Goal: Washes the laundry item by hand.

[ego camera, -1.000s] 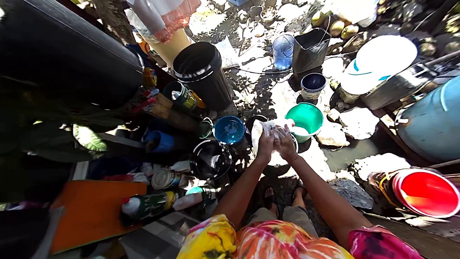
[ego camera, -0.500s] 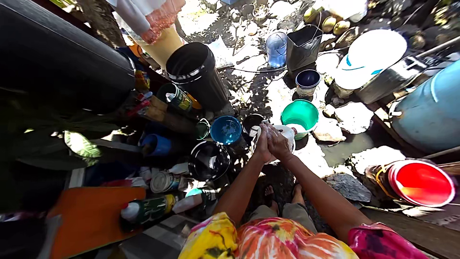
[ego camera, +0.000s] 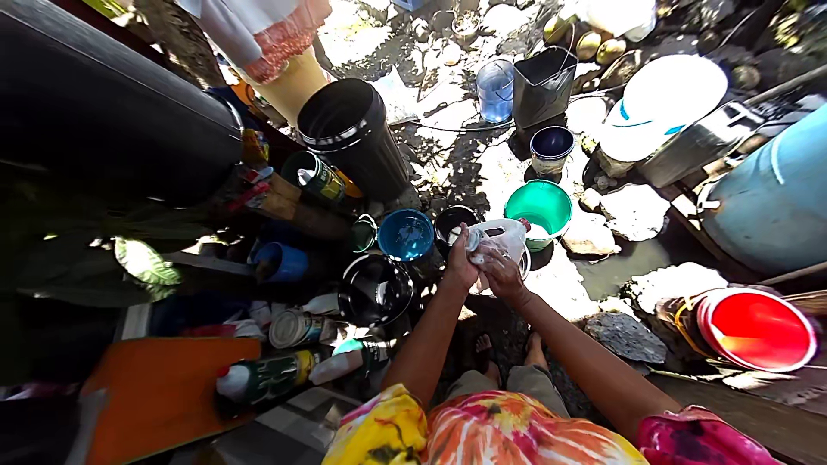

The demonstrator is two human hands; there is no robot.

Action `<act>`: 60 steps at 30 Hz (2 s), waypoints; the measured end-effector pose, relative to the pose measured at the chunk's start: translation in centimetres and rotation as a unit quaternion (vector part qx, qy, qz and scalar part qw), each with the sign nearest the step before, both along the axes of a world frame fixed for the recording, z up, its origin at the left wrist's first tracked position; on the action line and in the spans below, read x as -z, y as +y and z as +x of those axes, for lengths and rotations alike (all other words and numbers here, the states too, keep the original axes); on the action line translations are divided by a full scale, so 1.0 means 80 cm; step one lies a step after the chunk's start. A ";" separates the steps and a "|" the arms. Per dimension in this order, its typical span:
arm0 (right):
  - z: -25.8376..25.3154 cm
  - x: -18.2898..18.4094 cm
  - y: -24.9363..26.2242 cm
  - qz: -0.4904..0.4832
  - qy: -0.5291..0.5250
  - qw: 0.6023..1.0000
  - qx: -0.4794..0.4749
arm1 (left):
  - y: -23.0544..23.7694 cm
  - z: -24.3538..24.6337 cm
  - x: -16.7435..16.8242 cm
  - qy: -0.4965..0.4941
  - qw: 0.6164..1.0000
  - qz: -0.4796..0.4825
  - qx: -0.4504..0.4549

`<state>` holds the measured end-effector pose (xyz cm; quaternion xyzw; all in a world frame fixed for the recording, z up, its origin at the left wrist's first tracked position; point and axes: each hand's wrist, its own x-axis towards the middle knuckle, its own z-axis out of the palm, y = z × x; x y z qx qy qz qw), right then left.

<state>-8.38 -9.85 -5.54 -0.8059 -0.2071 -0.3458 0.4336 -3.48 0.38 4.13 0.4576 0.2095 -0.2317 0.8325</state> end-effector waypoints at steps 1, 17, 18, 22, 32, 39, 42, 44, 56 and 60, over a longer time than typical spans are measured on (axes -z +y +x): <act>-0.005 0.003 -0.003 -0.001 -0.004 0.999 -0.036 | 0.004 0.003 0.004 0.019 0.999 -0.014 -0.030; 0.011 -0.004 -0.025 0.024 0.215 0.974 0.073 | -0.033 -0.028 0.042 -0.168 0.920 0.339 0.106; 0.017 -0.010 -0.034 0.021 0.274 0.959 0.068 | -0.033 -0.032 0.045 -0.184 0.912 0.345 0.123; 0.018 -0.030 -0.032 0.083 0.371 0.922 0.077 | -0.036 -0.030 0.044 -0.192 0.916 0.330 0.126; 0.019 -0.019 -0.003 0.064 0.195 0.967 0.152 | -0.047 -0.016 0.032 -0.191 0.923 0.326 0.078; 0.017 0.020 -0.005 0.151 0.143 0.969 0.131 | -0.060 -0.015 0.035 -0.184 0.937 0.295 -0.022; 0.043 0.005 -0.034 0.182 0.199 0.943 0.192 | -0.063 -0.030 0.032 -0.218 0.912 0.347 0.032; 0.040 -0.004 -0.023 0.192 0.200 0.940 0.201 | -0.062 -0.031 0.034 -0.249 0.898 0.359 0.042; 0.020 -0.017 0.015 0.339 0.206 0.908 0.138 | -0.071 -0.008 0.008 -0.206 0.938 0.275 -0.042; 0.005 -0.015 0.030 0.343 0.191 0.913 0.114 | -0.069 0.001 0.010 -0.192 0.941 0.276 -0.026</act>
